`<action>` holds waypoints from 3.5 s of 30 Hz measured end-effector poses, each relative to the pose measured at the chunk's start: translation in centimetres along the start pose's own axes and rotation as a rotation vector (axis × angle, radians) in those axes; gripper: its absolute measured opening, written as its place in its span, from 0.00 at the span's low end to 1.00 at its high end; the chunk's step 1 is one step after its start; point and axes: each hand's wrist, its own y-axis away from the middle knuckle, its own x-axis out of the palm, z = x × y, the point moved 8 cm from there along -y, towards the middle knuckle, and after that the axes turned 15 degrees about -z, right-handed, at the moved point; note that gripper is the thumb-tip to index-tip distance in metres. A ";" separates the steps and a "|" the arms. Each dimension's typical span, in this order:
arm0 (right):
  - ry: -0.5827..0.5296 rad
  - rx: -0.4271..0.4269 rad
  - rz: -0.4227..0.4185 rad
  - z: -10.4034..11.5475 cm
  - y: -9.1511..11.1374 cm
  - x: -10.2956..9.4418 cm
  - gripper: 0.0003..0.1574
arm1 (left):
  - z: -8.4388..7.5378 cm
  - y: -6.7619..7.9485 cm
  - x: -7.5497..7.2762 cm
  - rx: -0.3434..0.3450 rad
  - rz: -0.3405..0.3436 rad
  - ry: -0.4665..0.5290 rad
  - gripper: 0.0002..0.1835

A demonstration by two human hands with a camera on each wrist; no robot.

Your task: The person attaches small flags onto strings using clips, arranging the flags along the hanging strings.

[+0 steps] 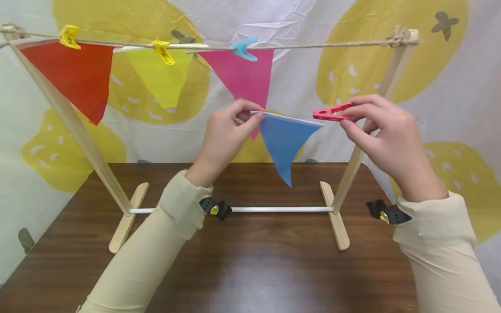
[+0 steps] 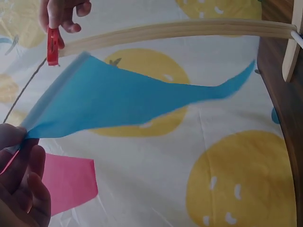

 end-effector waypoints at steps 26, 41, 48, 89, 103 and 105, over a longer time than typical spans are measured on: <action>0.096 -0.106 -0.081 0.6 -2.1 -0.4 0.09 | -0.1 -2.7 1.7 -0.115 -0.053 0.035 0.07; 0.068 -0.102 -0.172 0.1 -3.5 -1.2 0.08 | 0.1 -4.1 2.7 -0.258 -0.137 0.209 0.11; 0.101 -0.143 -0.177 0.0 -4.2 -1.7 0.10 | 0.8 -4.6 3.3 -0.340 -0.131 0.225 0.12; 0.254 -0.170 -0.312 2.2 -6.8 -2.3 0.17 | -0.2 -6.8 2.3 -0.308 -0.264 0.403 0.09; 0.352 -0.263 -0.295 3.1 -6.9 -2.1 0.15 | -3.2 -6.0 0.9 -0.317 -0.252 0.420 0.09; 0.370 -0.303 -0.283 3.4 -7.0 -2.0 0.13 | -3.5 -5.8 0.7 -0.316 -0.246 0.415 0.10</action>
